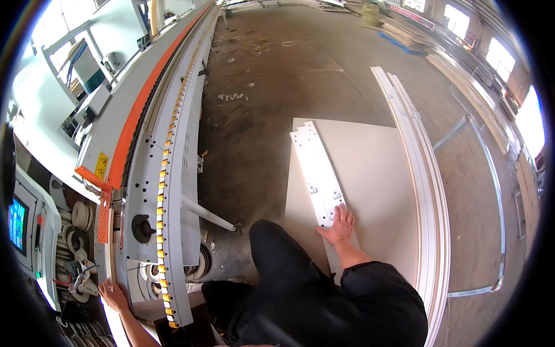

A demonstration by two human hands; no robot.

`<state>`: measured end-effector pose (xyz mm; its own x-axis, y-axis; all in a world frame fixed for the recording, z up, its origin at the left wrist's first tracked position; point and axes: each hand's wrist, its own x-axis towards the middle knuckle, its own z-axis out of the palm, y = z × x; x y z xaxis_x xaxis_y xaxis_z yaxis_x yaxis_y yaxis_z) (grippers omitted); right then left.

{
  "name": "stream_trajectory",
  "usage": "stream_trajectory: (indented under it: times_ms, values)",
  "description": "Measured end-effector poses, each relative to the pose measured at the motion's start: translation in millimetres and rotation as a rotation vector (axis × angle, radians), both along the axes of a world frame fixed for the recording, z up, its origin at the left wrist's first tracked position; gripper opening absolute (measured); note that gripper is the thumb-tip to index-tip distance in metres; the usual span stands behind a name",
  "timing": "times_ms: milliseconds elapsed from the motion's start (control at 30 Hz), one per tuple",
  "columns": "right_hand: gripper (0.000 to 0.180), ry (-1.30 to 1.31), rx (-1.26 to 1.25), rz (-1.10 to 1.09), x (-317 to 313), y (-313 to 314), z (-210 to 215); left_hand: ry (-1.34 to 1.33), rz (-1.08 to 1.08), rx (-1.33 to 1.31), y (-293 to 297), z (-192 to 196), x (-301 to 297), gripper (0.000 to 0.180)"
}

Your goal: The person repeatedly picks up long, white rectangular panels from a stack and feeds them into a large industrial machine. The person handles the panels one at a time, placing them onto the machine's conveyor belt and guiding them through the processing area.

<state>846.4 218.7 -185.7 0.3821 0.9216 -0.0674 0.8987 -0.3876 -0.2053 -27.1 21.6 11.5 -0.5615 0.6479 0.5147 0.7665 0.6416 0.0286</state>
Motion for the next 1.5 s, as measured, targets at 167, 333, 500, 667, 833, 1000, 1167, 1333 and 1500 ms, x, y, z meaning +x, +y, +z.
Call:
stream_trajectory:
  times_ms: [167,333,500,667,833,1000,1167,1333,1500]
  values:
    - [0.125,0.008,-0.039,-0.01,-2.3,-1.6,4.2,0.011,0.008,-0.032,0.9,3.4,1.0,0.027]
    - [0.125,0.022,-0.023,-0.007,-4.3,-0.9,5.7,0.04,-0.006,-0.002,-3.4,-3.0,-5.5,0.028]
    - [0.124,0.025,0.013,-0.003,-4.6,-1.5,7.0,0.11,-0.027,0.061,-1.8,-5.1,-4.4,0.03]
    - [0.125,0.018,0.018,0.008,-3.5,-2.6,6.3,0.08,-0.061,0.052,-4.5,-3.0,-0.9,0.025]
    - [0.125,0.008,0.026,0.015,-4.1,-2.3,4.4,0.043,-0.044,0.025,-6.2,1.6,2.5,0.025]
    - [0.125,0.012,0.046,0.017,-2.5,-2.8,-0.3,0.054,-0.025,0.06,-2.8,2.1,7.6,0.025]
    - [0.121,-0.028,0.118,0.024,-2.8,-1.0,-5.3,0.122,-0.024,0.098,-1.4,-0.3,6.8,0.025]
    - [0.122,-0.03,0.09,0.02,-5.3,-0.8,-0.2,0.145,-0.029,0.127,-2.4,-4.2,2.8,0.026]
    - [0.122,-0.012,0.051,0.017,-4.3,-1.4,2.8,0.082,-0.037,0.099,-2.4,0.6,7.3,0.026]
